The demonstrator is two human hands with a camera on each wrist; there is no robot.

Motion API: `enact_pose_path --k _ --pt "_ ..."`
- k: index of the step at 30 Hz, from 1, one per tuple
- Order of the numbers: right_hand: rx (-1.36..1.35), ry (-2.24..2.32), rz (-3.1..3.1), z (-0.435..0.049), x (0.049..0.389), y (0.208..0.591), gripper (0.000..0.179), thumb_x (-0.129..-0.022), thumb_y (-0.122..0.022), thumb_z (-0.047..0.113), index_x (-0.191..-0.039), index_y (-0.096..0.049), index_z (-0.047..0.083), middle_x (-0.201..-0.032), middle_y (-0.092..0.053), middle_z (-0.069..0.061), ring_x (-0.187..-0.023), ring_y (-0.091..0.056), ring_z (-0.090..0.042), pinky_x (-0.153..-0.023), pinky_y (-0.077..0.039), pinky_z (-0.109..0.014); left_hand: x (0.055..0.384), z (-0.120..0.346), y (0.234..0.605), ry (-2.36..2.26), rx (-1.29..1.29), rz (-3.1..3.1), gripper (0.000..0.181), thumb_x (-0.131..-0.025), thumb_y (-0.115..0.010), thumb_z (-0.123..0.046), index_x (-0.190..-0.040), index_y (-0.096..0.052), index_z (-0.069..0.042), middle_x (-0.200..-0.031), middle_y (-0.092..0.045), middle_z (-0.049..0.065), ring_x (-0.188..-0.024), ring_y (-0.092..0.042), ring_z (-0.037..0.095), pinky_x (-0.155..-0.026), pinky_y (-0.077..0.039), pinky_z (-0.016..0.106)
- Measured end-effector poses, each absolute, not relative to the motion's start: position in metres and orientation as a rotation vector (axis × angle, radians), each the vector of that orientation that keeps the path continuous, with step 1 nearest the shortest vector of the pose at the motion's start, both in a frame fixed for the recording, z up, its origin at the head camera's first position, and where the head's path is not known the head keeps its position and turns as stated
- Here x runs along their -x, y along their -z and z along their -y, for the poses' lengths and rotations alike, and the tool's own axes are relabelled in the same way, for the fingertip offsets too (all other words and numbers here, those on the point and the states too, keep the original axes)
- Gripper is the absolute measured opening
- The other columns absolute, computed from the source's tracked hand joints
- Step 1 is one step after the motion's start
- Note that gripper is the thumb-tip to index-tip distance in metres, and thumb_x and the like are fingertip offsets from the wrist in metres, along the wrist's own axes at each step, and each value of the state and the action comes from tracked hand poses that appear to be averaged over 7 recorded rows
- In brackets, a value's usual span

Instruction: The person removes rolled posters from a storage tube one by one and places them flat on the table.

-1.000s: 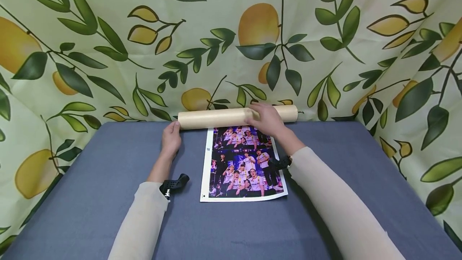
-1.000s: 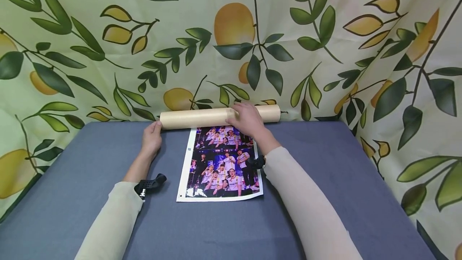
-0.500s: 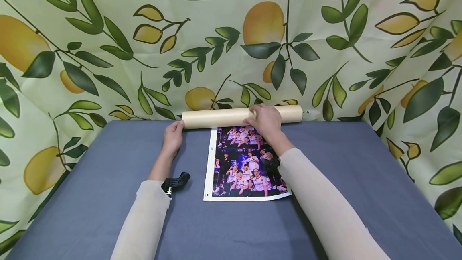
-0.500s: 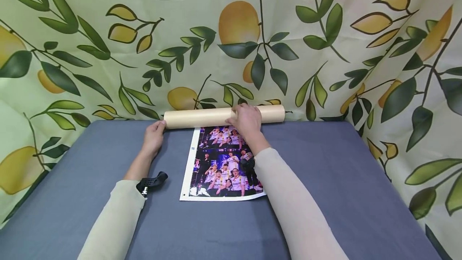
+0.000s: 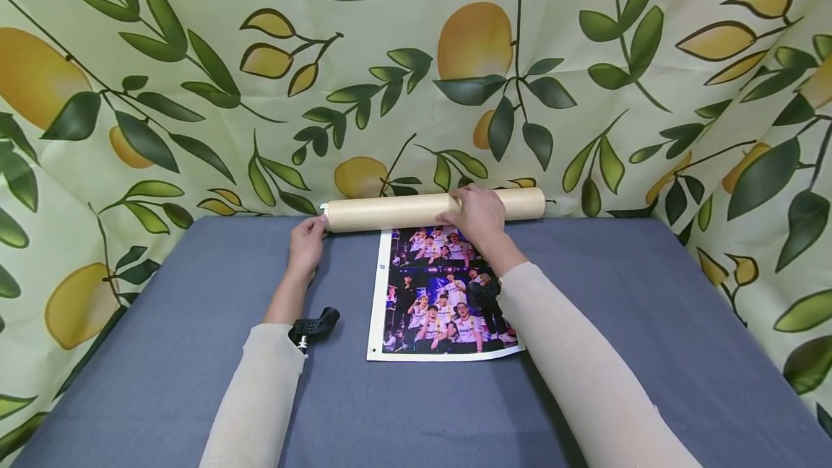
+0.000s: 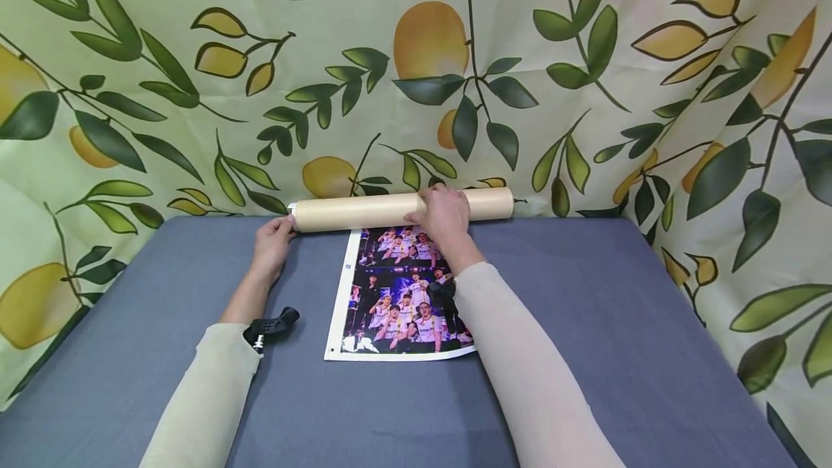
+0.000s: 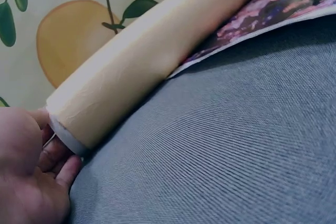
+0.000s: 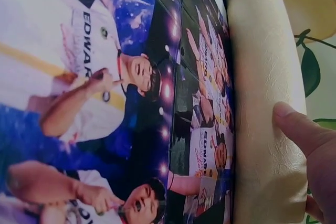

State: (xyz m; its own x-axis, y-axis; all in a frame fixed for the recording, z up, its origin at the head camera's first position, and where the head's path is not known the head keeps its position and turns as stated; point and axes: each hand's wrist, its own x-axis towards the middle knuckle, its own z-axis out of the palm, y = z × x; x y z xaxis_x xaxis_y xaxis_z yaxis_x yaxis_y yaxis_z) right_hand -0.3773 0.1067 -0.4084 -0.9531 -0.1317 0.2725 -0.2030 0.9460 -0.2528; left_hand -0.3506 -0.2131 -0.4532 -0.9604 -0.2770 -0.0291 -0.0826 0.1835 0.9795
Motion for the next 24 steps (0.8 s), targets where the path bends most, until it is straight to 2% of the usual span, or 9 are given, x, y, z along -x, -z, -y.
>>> enact_pose_path --k 5,8,11,18,24 --pt "-0.242 -0.378 2.844 -0.109 0.378 0.408 0.068 -0.081 -0.077 0.058 -0.134 -0.067 0.016 -0.127 -0.070 -0.009 -0.116 -0.064 -0.034 -0.100 -0.051 -0.046 0.352 0.212 0.453 1.891 -0.386 2.218 0.039 -0.106 -0.054 -0.024 -0.129 -0.063 0.006 -0.109 -0.066 0.005 -0.097 -0.058 0.011 -0.085 -0.047 0.018" --pt "-0.238 -0.374 2.848 -0.109 0.379 0.408 0.068 -0.082 -0.077 0.058 -0.134 -0.067 0.016 -0.127 -0.069 -0.009 -0.116 -0.064 -0.034 -0.101 -0.051 -0.046 0.353 0.213 0.454 1.891 -0.417 2.181 0.036 -0.103 -0.058 -0.024 -0.125 -0.066 0.004 -0.102 -0.068 0.003 -0.089 -0.059 0.007 -0.080 -0.048 0.015" --pt "-0.238 -0.375 2.860 -0.107 0.380 0.407 0.068 -0.082 -0.077 0.058 -0.135 -0.066 0.016 -0.127 -0.069 -0.009 -0.116 -0.063 -0.034 -0.103 -0.049 -0.046 0.353 0.217 0.454 1.867 -0.447 2.156 0.035 -0.102 -0.060 -0.023 -0.123 -0.068 0.004 -0.102 -0.070 0.004 -0.086 -0.060 0.004 -0.079 -0.049 0.014" --pt "-0.232 -0.364 2.890 -0.104 0.382 0.410 0.068 -0.084 -0.075 0.059 -0.136 -0.065 0.016 -0.127 -0.068 -0.008 -0.118 -0.062 -0.034 -0.108 -0.047 -0.044 0.350 0.235 0.453 1.823 -0.497 2.112 0.037 -0.104 -0.055 -0.021 -0.125 -0.064 0.008 -0.117 -0.065 0.018 -0.079 -0.058 -0.006 -0.084 -0.050 0.014" --pt "-0.224 -0.365 2.894 -0.105 0.381 0.409 0.069 -0.083 -0.075 0.059 -0.137 -0.064 0.016 -0.128 -0.068 -0.008 -0.120 -0.061 -0.034 -0.111 -0.044 -0.045 0.345 0.258 0.449 1.763 -0.551 2.134 0.038 -0.104 -0.054 -0.020 -0.129 -0.062 0.008 -0.117 -0.066 0.015 -0.076 -0.058 -0.008 -0.078 -0.052 0.009"
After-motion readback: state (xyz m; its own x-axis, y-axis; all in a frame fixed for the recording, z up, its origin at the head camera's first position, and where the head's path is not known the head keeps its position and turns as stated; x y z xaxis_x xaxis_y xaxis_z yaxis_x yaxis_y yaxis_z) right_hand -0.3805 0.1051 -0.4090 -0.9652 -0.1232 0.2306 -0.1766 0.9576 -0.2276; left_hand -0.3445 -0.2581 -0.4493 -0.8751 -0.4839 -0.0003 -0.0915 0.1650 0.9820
